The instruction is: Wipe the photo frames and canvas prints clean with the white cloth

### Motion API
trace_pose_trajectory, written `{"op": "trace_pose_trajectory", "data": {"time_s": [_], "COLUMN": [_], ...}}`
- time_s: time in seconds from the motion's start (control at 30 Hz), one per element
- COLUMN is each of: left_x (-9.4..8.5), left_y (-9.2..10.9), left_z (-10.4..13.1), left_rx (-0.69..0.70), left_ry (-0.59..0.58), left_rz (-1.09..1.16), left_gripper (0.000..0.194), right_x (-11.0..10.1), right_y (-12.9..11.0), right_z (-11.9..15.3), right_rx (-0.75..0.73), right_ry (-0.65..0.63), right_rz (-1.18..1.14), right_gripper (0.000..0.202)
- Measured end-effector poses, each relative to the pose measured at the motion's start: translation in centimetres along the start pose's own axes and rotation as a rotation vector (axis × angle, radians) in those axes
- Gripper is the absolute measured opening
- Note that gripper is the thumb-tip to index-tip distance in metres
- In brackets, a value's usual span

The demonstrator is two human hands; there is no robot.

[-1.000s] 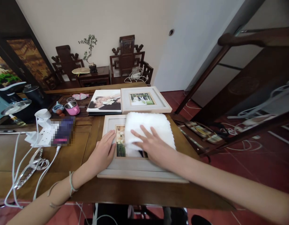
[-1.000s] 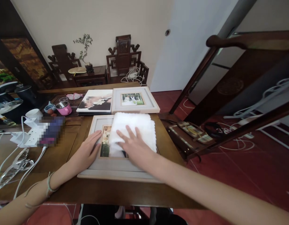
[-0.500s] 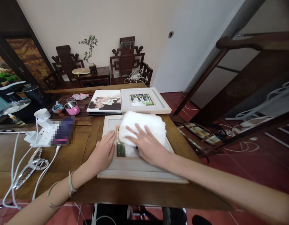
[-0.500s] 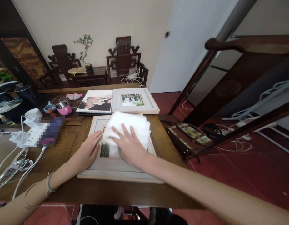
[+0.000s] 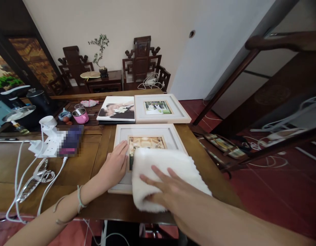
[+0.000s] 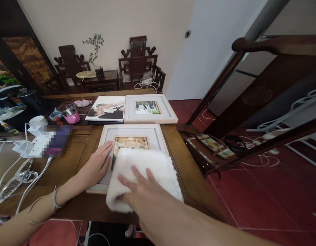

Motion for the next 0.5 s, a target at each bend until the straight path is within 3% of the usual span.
{"op": "trace_pose_trajectory", "data": {"time_s": [0.07,0.17,0.4,0.5], "left_x": [0.0,0.1,-0.2,-0.7], "left_y": [0.0,-0.3,-0.2,0.2], "left_z": [0.0,0.0,0.1,0.0], "left_rx": [-0.005,-0.015,0.016,0.018], "left_ry": [-0.022,-0.051,0.01,0.057], "left_rz": [-0.011,-0.026,0.111,0.191], "left_gripper": [0.048,0.049,0.048,0.049], "right_x": [-0.5,-1.3,-2.0,-3.0], "right_y": [-1.0,-0.3,6.6,7.7], "right_z": [0.6,0.2,-5.6,-8.7], "right_rx": [-0.023,-0.039,0.085,0.147], "right_ry": [-0.034,0.009,0.232,0.259], "right_rz": [-0.088,-0.106,0.317,0.415], "right_gripper": [0.072,0.075,0.074,0.065]}}
Point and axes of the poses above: each hand's wrist, its own z-axis away from the middle knuckle, its own x-axis out of the palm, y = z × x, the point moved 2 cm from there along -z, towards the middle knuckle, and after that the axes turned 12 degrees about -x, right-handed, at the moved point
